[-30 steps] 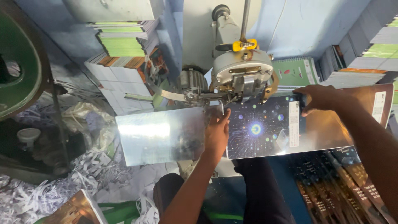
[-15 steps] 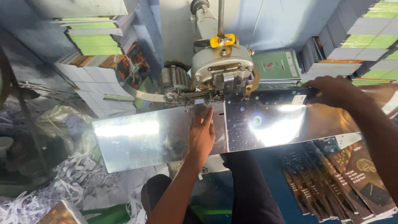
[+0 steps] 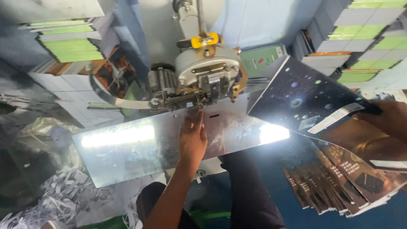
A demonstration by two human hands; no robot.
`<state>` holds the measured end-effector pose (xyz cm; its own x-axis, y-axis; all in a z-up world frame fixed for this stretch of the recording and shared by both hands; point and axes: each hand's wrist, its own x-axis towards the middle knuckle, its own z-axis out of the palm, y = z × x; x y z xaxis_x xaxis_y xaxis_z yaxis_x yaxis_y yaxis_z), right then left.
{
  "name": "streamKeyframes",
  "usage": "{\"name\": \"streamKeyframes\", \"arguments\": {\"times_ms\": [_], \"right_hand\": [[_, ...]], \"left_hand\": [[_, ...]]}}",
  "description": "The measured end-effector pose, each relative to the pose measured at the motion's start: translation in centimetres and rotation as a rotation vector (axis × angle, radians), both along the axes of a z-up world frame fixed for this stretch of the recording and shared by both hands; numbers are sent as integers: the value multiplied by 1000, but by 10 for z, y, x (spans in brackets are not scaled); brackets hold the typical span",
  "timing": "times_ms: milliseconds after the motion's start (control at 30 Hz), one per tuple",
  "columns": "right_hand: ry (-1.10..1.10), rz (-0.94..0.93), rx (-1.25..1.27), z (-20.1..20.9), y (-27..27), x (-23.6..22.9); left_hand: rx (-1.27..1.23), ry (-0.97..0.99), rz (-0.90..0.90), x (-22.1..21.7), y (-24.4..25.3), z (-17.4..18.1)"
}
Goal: The person repeatedly picks up a book cover, places it on a metal binding machine, and pulls a lever to stitch the spine. The person then removes the bound book and places it on a growing stack to the right.
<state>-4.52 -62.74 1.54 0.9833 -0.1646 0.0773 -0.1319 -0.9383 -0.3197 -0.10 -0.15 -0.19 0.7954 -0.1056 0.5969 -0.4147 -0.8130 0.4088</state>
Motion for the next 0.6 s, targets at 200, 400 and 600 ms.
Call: {"name": "streamKeyframes", "arguments": {"times_ms": [200, 400, 600], "right_hand": [[-207, -140, 46, -42, -46, -43], [-460, -254, 5, -64, -73, -69], [-743, -277, -22, -70, -81, -57]], "left_hand": [[-30, 23, -21, -1, 1, -1], [-1, 18, 1, 1, 0, -2], [1, -28, 3, -1, -1, -1]]}}
